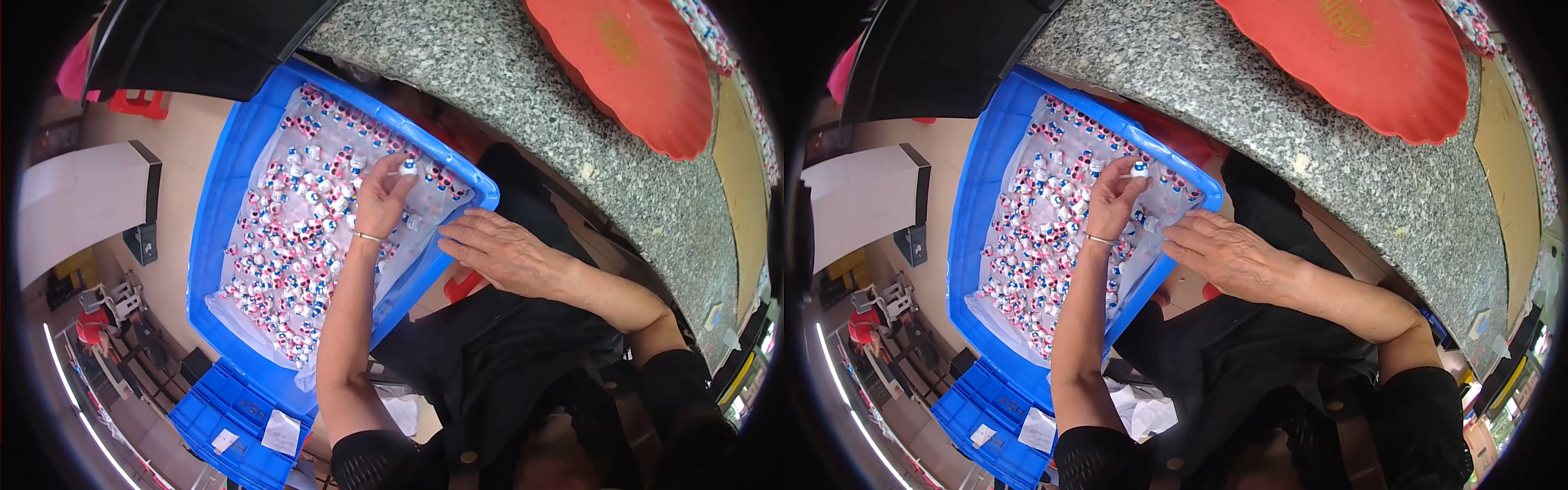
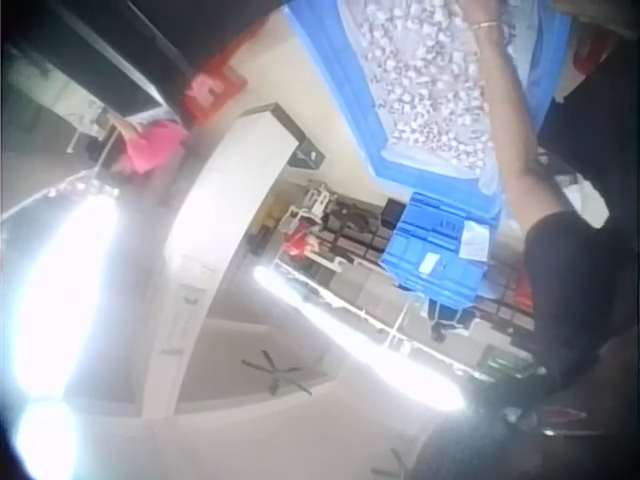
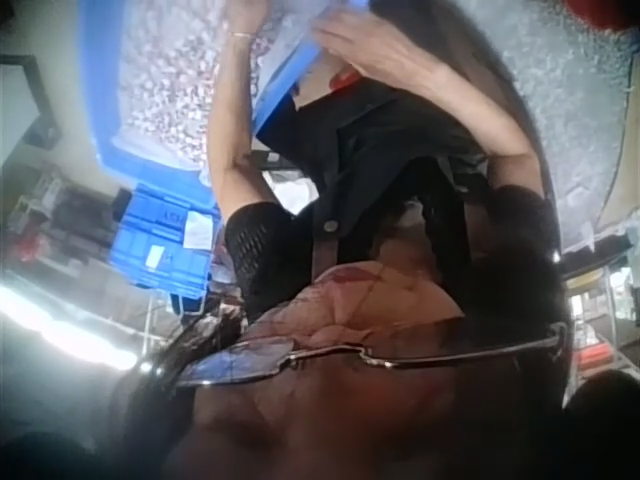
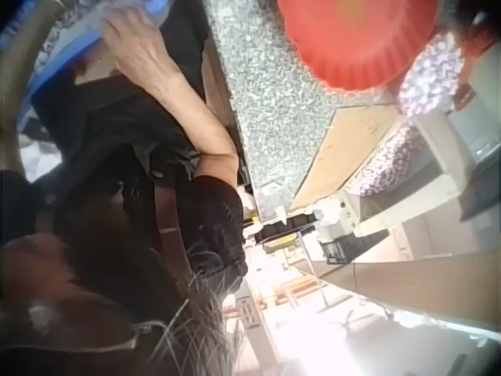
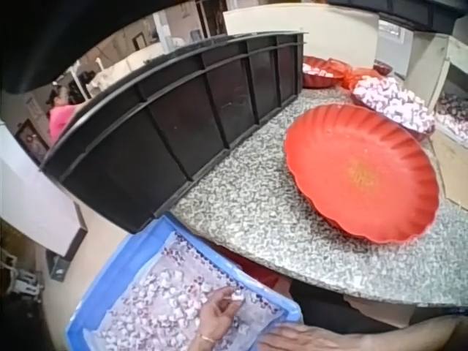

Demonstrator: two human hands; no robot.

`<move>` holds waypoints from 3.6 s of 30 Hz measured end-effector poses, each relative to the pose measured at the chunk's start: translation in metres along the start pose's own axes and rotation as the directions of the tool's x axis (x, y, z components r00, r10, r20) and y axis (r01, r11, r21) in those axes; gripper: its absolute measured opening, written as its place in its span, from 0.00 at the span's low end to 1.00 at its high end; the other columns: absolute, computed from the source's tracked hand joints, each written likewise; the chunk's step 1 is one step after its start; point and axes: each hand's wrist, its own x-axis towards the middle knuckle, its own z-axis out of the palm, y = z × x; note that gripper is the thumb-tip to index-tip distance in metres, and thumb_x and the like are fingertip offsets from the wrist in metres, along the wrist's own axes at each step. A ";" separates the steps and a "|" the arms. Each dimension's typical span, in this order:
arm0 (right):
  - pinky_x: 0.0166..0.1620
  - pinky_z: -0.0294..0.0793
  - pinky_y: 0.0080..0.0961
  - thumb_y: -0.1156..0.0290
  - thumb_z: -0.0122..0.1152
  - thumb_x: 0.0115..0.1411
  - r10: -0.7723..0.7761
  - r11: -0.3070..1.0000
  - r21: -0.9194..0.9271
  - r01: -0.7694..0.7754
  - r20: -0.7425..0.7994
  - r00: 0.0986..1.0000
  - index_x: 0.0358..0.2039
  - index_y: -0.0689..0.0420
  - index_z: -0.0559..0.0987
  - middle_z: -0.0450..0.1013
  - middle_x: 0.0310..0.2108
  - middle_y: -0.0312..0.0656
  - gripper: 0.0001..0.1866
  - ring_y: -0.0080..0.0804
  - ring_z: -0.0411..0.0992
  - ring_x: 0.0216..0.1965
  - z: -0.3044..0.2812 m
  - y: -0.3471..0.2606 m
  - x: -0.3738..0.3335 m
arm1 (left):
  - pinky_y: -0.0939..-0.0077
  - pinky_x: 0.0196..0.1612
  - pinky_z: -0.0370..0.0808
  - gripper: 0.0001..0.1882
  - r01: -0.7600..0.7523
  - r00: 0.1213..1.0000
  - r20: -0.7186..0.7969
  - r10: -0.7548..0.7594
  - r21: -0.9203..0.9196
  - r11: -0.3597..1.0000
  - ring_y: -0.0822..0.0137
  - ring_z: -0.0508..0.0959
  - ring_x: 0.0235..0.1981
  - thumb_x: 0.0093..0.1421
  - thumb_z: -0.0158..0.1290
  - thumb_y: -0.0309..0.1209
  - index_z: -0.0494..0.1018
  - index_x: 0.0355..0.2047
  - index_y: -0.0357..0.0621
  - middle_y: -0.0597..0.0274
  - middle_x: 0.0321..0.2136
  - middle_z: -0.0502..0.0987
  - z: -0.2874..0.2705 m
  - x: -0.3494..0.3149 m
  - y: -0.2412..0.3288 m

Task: Arranging small plastic toy parts into neat rows inside a blue storage bin.

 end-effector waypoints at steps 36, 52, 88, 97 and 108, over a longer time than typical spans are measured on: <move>0.51 0.73 0.37 0.73 0.63 0.55 -0.045 0.999 -0.015 0.044 -0.038 0.998 0.48 0.61 0.73 0.68 0.51 0.48 0.20 0.45 0.70 0.50 0.001 -0.022 0.053 | 0.60 0.40 0.73 0.08 -0.118 0.670 -0.169 0.723 0.937 0.328 0.50 0.76 0.35 0.49 0.59 0.27 0.77 0.32 0.44 0.53 0.33 0.73 -0.123 0.069 0.043; 0.51 0.73 0.36 0.74 0.59 0.56 -0.045 0.997 0.063 0.043 0.027 0.999 0.46 0.61 0.74 0.68 0.51 0.46 0.16 0.42 0.71 0.48 0.021 0.000 0.083 | 0.63 0.48 0.72 0.17 -0.191 0.884 0.091 0.459 0.965 0.178 0.52 0.74 0.43 0.48 0.53 0.18 0.77 0.40 0.43 0.55 0.39 0.76 -0.150 0.100 0.058; 0.47 0.76 0.37 0.73 0.57 0.58 0.005 0.990 0.144 -0.008 0.018 1.000 0.48 0.61 0.72 0.67 0.52 0.47 0.17 0.44 0.72 0.47 0.020 0.004 0.079 | 0.63 0.36 0.75 0.13 -0.109 0.630 -0.371 0.683 0.828 0.550 0.54 0.78 0.31 0.50 0.61 0.24 0.75 0.37 0.41 0.55 0.34 0.74 -0.129 0.086 0.053; 0.46 0.76 0.37 0.73 0.59 0.57 -0.008 0.984 0.177 0.020 -0.067 0.998 0.46 0.61 0.73 0.68 0.50 0.47 0.16 0.45 0.73 0.46 0.026 0.004 0.078 | 0.57 0.37 0.76 0.12 0.292 0.735 -0.279 0.618 0.953 0.082 0.49 0.78 0.35 0.52 0.57 0.29 0.75 0.39 0.48 0.54 0.36 0.75 -0.136 0.100 0.043; 0.44 0.76 0.38 0.75 0.58 0.57 0.022 0.974 0.224 -0.005 -0.074 0.997 0.44 0.61 0.72 0.69 0.47 0.47 0.14 0.45 0.73 0.44 0.022 0.005 0.079 | 0.66 0.37 0.74 0.12 -0.286 0.854 0.066 0.516 0.888 0.360 0.55 0.76 0.34 0.50 0.52 0.20 0.76 0.37 0.41 0.54 0.33 0.74 -0.133 0.071 0.075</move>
